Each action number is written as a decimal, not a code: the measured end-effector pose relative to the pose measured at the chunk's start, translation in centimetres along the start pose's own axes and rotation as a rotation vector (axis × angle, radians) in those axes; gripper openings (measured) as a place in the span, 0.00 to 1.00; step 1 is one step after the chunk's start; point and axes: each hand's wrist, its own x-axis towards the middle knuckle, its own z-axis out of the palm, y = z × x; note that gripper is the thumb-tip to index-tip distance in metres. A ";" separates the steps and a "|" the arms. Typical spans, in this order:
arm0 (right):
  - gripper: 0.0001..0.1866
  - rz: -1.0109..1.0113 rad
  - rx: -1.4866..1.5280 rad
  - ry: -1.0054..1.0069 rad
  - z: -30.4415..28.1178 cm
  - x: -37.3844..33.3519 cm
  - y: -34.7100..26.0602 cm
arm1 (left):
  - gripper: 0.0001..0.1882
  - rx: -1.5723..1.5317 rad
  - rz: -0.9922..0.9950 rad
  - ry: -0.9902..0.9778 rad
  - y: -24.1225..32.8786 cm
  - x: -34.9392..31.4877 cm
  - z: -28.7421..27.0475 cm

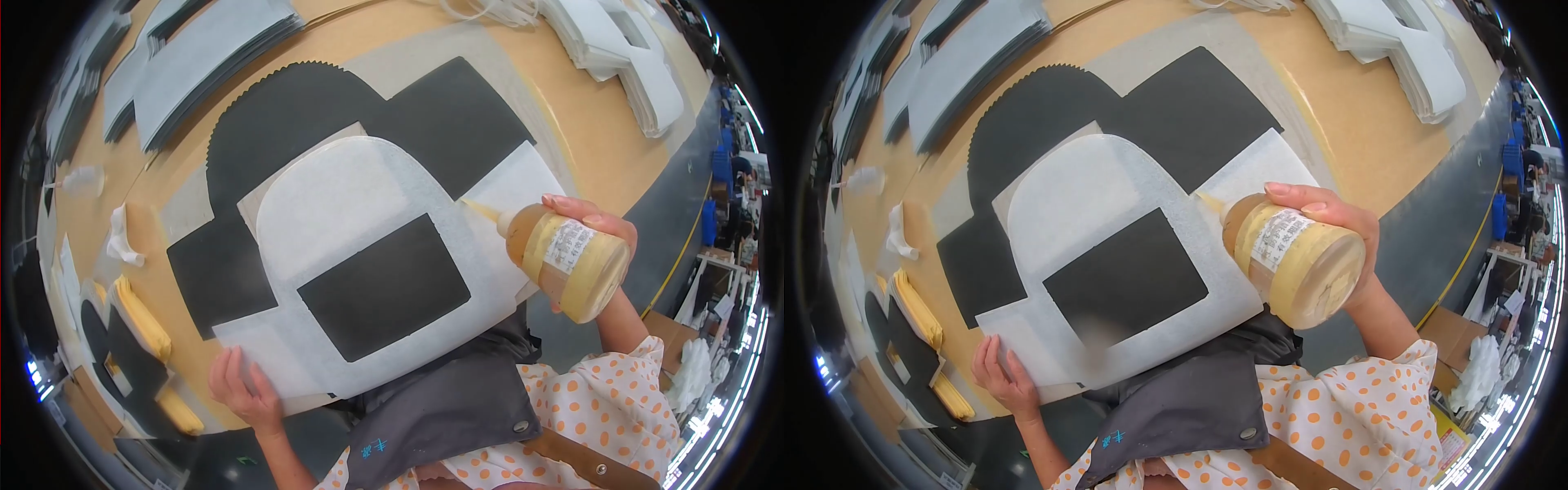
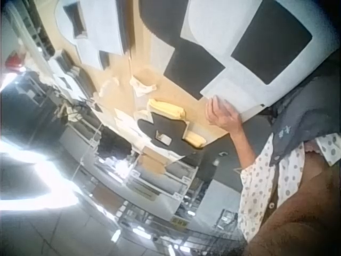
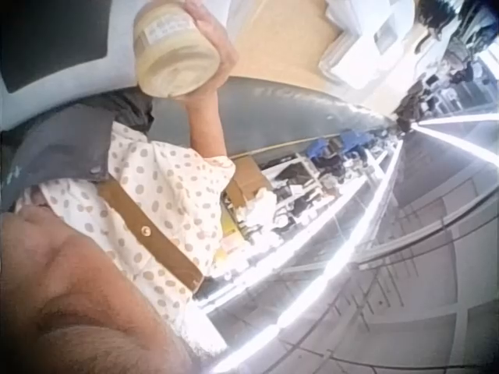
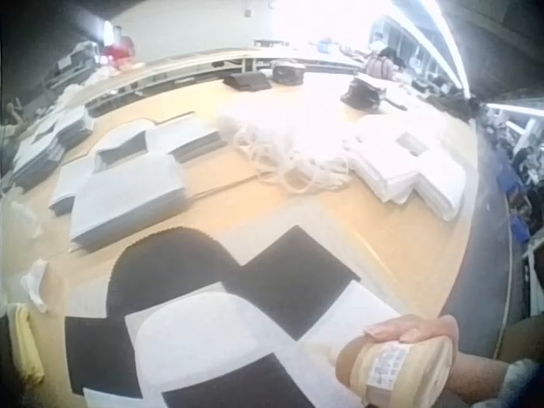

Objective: Applying glue and lining material to leather bag components on a production workbench.

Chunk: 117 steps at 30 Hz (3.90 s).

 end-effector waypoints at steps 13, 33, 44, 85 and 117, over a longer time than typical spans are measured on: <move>0.49 -0.033 -0.007 0.058 -0.3 -0.6 0.5 | 0.17 -0.006 -0.012 -0.001 -0.1 -0.1 -0.1; 0.49 -0.035 -0.185 0.157 -2.2 -1.8 1.0 | 0.17 0.002 -0.008 -0.013 -0.1 -0.1 0.0; 0.46 0.038 -0.325 0.381 -3.2 -2.0 1.6 | 0.17 -0.019 -0.022 -0.029 -0.1 -0.4 0.1; 0.14 0.431 -1.008 0.102 -1.8 -2.1 1.9 | 0.14 -0.519 -0.635 0.030 -3.2 -2.9 1.4; 0.14 0.467 0.450 -0.523 36.2 16.0 -6.4 | 0.16 -0.512 -0.862 0.513 -36.5 -8.6 -28.4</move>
